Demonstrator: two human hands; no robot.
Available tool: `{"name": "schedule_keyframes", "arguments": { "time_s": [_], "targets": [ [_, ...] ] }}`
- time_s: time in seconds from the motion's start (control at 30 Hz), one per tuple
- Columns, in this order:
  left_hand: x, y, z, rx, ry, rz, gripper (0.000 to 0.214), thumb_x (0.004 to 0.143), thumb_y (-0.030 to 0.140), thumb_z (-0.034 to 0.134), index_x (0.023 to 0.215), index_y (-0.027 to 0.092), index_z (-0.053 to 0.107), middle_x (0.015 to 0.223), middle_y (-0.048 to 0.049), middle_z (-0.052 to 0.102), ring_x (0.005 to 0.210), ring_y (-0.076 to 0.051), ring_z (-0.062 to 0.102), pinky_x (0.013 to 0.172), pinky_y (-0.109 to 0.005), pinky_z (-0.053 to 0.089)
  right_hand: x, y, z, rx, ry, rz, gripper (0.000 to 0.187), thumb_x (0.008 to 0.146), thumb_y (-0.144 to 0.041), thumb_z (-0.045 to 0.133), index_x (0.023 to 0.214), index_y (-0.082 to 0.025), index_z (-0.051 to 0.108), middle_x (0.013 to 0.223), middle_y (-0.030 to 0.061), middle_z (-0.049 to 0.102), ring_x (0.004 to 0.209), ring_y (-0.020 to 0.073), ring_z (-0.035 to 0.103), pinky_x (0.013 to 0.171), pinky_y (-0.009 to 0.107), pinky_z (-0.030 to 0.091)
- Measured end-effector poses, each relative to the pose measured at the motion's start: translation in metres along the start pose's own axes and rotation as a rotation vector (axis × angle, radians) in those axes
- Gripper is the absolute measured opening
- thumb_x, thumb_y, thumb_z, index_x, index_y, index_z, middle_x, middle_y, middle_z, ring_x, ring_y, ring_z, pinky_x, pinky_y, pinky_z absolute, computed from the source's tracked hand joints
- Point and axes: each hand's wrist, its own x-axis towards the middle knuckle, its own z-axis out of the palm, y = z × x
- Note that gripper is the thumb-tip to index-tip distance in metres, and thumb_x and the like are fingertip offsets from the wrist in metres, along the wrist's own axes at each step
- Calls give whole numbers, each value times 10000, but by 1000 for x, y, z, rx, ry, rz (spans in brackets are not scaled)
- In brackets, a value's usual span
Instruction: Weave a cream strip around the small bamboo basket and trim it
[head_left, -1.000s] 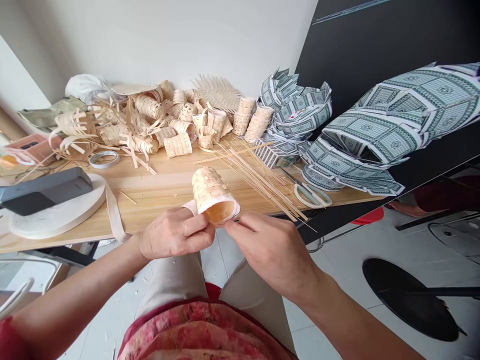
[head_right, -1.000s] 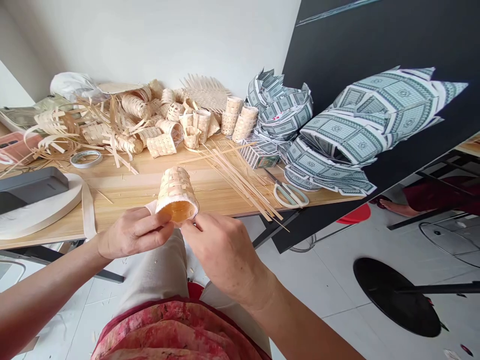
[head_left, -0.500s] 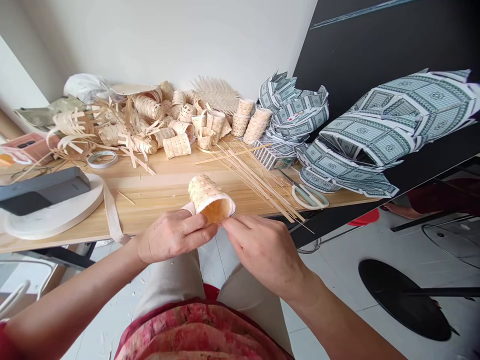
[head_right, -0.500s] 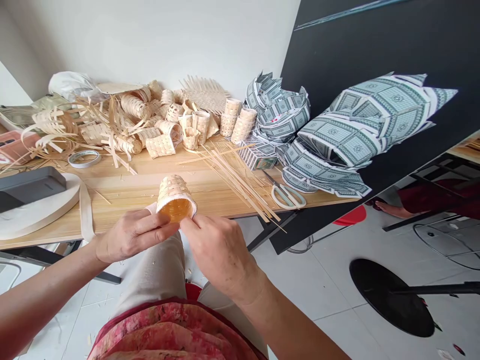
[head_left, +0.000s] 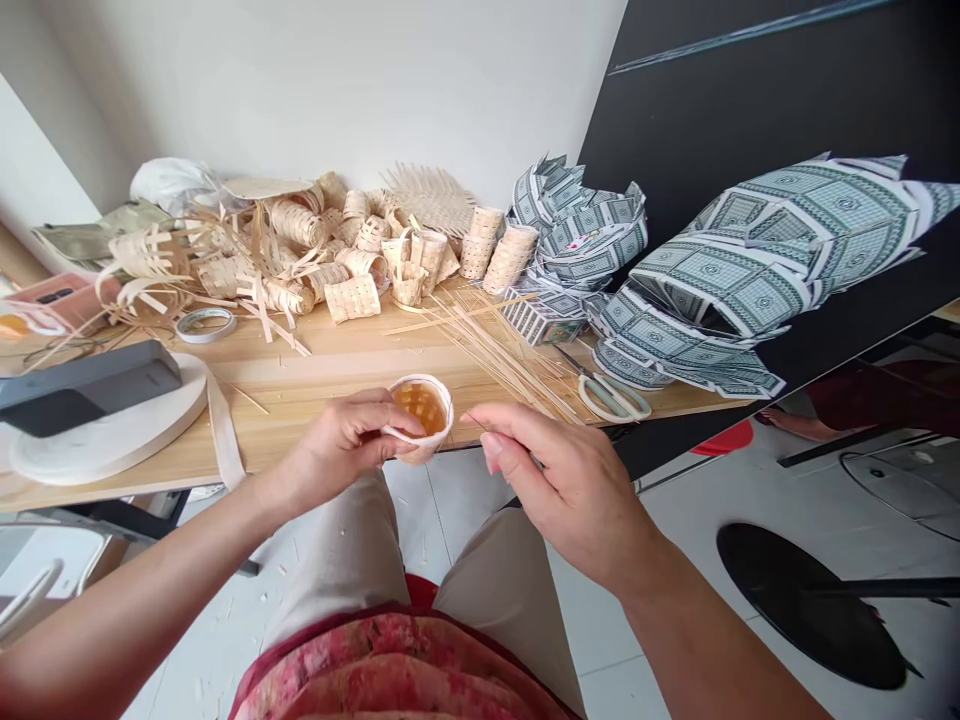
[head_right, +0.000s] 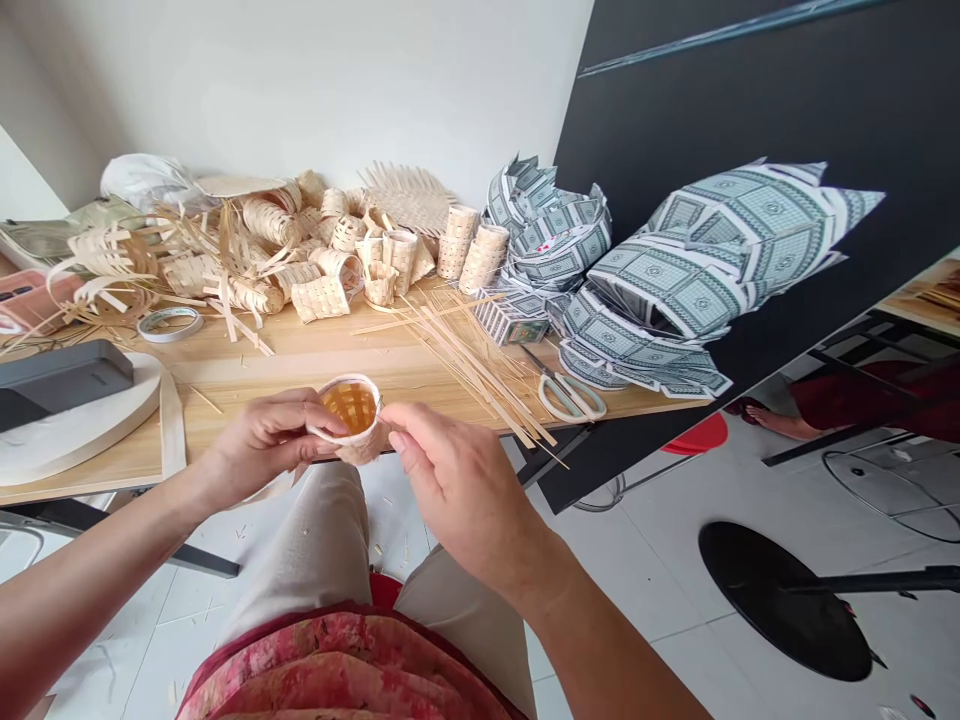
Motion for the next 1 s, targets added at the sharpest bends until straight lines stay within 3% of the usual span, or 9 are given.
{"name": "schedule_keyframes", "arguments": {
  "time_s": [0.13,0.2,0.3,0.43,0.6,0.7,0.83,1.0],
  "targets": [
    [8,0,-1,-348,-84,-268,306,779,401,598,839,112,675,668,6,504,447,-42,464,365,-153,381,8,-1,3,165,17,136,123,827,-139,476,728,-181,537,554,-40,566,490,85,508,521,196,375],
    [10,0,-1,-440,-105,-331,343,756,436,611,838,111,683,670,10,482,433,-39,454,343,-156,365,12,-1,6,199,-7,170,77,797,-122,513,776,-178,561,552,-46,577,478,84,498,515,198,369],
    [13,1,-1,-485,-88,-350,334,748,434,623,828,116,687,671,15,468,434,-36,448,353,-162,374,16,0,12,180,-58,138,113,807,-129,507,836,-169,608,532,-46,557,467,84,471,515,203,352],
    [15,4,1,-463,-98,-375,292,747,394,635,808,112,682,662,15,473,454,-38,444,372,-159,371,17,3,14,123,-100,137,178,815,-130,495,664,-160,585,479,-58,478,446,67,399,493,196,303],
    [18,4,6,-508,-53,-385,291,692,392,690,754,109,665,682,4,528,554,-68,506,484,-181,425,17,7,17,60,-83,109,163,792,-109,498,650,-166,553,507,-63,477,465,62,381,487,191,274],
    [19,6,10,-361,24,-301,260,740,363,653,681,110,655,659,-1,538,590,-78,527,540,-186,439,13,5,18,59,-40,117,140,797,-121,501,677,-170,556,548,-52,527,489,69,428,493,193,295],
    [18,11,8,43,91,-1,165,817,261,578,757,133,662,704,-16,570,652,-87,558,588,-181,446,3,6,7,199,87,126,86,804,-113,525,777,-185,563,572,-61,573,491,69,506,511,179,376],
    [12,17,3,556,109,329,180,884,186,460,800,146,614,708,-10,559,609,-76,536,553,-173,421,-10,15,-22,13,185,-85,144,830,-80,514,819,-185,612,672,-27,639,593,84,593,594,182,452]
  ]
}}
